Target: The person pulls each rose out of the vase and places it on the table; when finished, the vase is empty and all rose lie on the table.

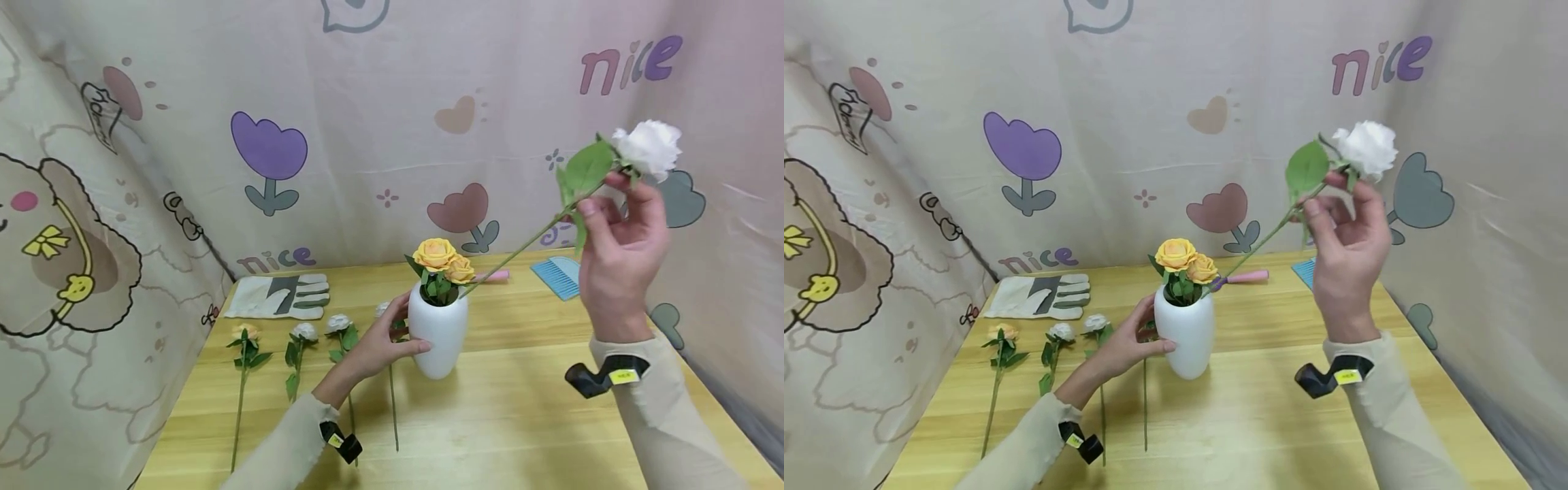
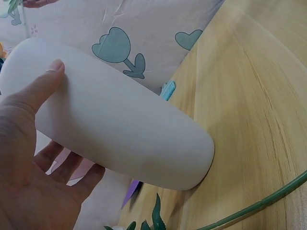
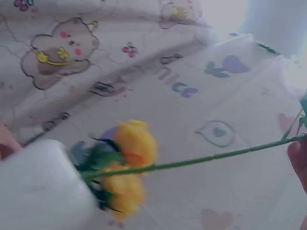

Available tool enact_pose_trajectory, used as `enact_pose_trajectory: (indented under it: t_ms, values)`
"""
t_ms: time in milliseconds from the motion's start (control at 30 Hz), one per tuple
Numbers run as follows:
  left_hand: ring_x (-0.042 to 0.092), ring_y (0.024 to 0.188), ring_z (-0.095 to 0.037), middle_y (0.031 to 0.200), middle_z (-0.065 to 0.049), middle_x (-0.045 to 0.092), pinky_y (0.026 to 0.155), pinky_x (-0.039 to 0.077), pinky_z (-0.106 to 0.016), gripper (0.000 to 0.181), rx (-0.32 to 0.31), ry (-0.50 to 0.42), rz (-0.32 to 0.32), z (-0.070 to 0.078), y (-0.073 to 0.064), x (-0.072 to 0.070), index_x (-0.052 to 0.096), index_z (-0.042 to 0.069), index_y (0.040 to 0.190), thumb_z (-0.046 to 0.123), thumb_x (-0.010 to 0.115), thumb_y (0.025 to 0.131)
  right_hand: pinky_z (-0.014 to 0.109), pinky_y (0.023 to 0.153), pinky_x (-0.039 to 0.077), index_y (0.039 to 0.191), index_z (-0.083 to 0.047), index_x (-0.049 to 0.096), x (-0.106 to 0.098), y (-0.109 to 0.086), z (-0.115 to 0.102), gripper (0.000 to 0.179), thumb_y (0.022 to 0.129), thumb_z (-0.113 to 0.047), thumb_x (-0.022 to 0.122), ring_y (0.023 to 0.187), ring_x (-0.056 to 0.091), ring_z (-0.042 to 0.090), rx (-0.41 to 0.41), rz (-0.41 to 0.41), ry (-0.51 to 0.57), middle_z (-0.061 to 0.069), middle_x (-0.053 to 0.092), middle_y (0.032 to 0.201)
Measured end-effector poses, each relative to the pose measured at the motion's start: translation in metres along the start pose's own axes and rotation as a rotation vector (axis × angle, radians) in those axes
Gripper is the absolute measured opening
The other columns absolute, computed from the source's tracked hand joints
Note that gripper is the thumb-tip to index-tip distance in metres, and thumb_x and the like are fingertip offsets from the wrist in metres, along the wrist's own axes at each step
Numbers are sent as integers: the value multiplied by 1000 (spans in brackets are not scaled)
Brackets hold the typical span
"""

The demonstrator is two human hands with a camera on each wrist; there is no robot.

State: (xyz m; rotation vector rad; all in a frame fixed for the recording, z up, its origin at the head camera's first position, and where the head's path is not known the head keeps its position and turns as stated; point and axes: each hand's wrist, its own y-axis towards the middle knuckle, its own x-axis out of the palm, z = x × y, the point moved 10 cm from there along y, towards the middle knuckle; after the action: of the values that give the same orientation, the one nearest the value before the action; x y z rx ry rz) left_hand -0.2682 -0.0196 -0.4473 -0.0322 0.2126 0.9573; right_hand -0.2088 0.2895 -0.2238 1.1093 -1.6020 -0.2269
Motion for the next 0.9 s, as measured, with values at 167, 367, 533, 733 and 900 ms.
enact_pose_trajectory:
  t_ms: [167, 367, 533, 733, 900]
  values:
    - [47, 152, -35, 170, -5, 42, 123, 45, -62, 96, 2, 3, -4, 2, -1, -1, 27, 32, 172, 35, 86, 96, 30, 65, 66, 120, 19, 62, -18, 16, -7, 35, 88, 32, 65, 78, 64, 26, 28, 36, -71, 24, 62, 121]
    - [48, 151, -33, 169, -5, 43, 123, 44, -63, 97, 0, 6, 9, 0, -1, -2, 28, 32, 171, 35, 87, 95, 26, 83, 66, 125, 5, 69, -50, -10, 43, 30, 98, 17, 66, 98, 71, 20, 403, -113, -310, 13, 67, 130]
    - [47, 152, -34, 169, -6, 44, 123, 44, -63, 95, 8, 1, 1, 1, -1, -2, 28, 31, 171, 35, 86, 95, 19, 86, 63, 127, -2, 73, -81, -51, 87, 26, 102, 4, 71, 99, 74, 6, 587, -307, -584, -4, 73, 125]
    - [48, 151, -33, 168, -5, 45, 123, 45, -62, 94, 10, 5, 2, 0, -2, -2, 30, 32, 171, 36, 86, 95, 22, 83, 65, 140, 9, 62, -116, -98, 130, 37, 105, -3, 70, 96, 73, 2, 743, -457, -801, -1, 73, 130]
    - [49, 150, -34, 168, -5, 45, 123, 45, -62, 94, 19, 0, -5, 0, -1, -1, 29, 32, 171, 36, 86, 96, 32, 82, 67, 144, 6, 61, -142, -132, 155, 40, 106, -4, 69, 96, 72, 2, 864, -520, -897, 29, 65, 142]
